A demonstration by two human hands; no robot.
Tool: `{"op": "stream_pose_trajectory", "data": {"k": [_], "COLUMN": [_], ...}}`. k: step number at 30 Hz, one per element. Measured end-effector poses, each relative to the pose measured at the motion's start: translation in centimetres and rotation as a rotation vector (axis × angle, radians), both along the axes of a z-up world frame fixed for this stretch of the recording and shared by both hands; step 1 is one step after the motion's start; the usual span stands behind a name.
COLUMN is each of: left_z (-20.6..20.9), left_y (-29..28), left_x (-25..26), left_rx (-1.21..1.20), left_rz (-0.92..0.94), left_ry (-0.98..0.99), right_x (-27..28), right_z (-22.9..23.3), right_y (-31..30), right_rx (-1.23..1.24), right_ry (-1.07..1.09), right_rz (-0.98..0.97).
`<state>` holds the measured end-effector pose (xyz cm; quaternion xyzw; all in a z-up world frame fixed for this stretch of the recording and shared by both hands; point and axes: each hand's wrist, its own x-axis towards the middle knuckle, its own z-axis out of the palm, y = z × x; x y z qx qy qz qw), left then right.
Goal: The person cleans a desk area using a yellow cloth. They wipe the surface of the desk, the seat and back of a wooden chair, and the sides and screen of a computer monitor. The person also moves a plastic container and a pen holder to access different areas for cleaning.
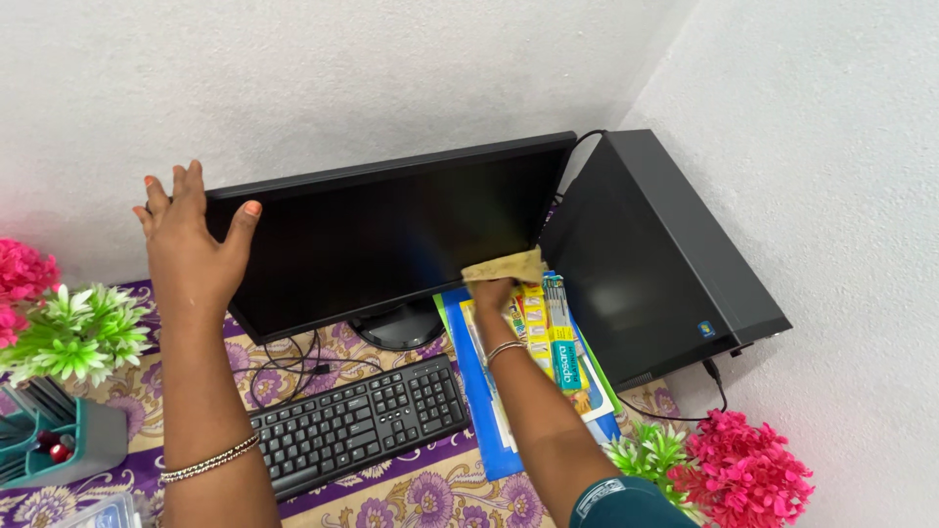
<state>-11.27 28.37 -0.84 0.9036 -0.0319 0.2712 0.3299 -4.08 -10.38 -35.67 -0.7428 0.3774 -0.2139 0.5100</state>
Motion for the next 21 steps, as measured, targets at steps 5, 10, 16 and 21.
{"op": "stream_pose_trajectory", "data": {"k": [5,10,16,21], "left_z": [0.3,-0.7,-9.7,-18.1], "left_y": [0.1,-1.6,-5.9,-6.0], "left_x": [-0.4,-3.0,-7.3,-7.0], "left_rx": [0.009,0.141,-0.156,-0.071], "left_rz": [-0.034,0.005,-0.099,-0.163], "left_ry": [-0.018,-0.232,0.024,0.21], "right_x": [-2.3,-5.8,-9.4,-9.5], "right_z": [-2.7,-1.4,4.8,5.8], "right_y": [10.1,20.3,25.7,23.9], "right_rx": [-0.134,-0.057,0.355,0.581], "right_ry": [0.01,-0.127,0.114,-0.024], "right_rz": [0.159,0.532,0.736,0.57]}}
